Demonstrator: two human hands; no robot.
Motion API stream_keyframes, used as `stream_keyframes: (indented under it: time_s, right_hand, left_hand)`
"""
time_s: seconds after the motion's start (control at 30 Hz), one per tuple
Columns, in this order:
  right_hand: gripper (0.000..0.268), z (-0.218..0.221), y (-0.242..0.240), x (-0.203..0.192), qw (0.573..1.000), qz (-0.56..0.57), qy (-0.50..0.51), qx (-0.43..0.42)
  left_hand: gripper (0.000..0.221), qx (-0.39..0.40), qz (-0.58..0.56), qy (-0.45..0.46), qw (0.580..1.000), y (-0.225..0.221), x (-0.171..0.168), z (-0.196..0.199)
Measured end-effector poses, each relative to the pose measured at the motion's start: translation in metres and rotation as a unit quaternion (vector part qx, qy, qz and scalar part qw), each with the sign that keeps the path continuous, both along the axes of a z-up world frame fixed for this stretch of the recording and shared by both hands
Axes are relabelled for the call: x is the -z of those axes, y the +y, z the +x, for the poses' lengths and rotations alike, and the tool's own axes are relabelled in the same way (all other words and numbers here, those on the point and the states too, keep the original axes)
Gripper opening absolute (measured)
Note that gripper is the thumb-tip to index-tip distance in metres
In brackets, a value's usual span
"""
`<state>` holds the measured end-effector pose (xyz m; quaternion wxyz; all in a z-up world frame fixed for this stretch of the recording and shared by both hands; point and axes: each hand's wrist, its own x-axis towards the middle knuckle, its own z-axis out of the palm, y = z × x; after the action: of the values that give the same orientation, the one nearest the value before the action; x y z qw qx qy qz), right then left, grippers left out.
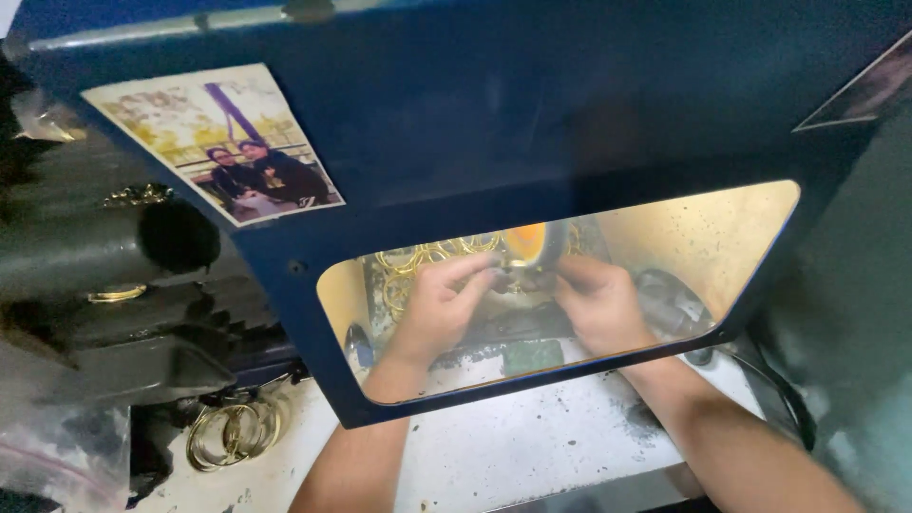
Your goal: Polishing a series of gold rings using a bench-mounted polishing machine with a rotating wheel.
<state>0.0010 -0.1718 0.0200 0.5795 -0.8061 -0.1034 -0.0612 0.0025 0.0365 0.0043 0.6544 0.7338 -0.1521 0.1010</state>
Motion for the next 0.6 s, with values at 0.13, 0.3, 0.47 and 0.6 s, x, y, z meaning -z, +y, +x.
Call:
stream_keyframes:
  time_s: [0.13,0.3,0.47,0.6]
  right_hand:
    - [0.012,-0.007,-0.001,-0.022,0.996,-0.037,-0.072,-0.04]
    - [0.012,0.003,-0.012,-0.006,0.988,-0.063,-0.115,-0.084]
    - [0.023,-0.001,-0.012,-0.001,0.997,-0.028,0.004,-0.069]
    - [0.02,-0.001,-0.007,0.009,0.997,-0.052,0.055,-0.03]
  left_hand:
    - [0.017,0.049,0.01,-0.02,0.999,0.007,-0.028,-0.008]
    - [0.01,0.04,0.016,-0.046,0.998,0.004,-0.021,-0.005]
    - [0.007,-0.003,0.012,-0.039,0.999,-0.011,-0.006,-0.001]
    - [0.006,-0.037,0.01,-0.05,0.998,-0.012,-0.002,-0.001]
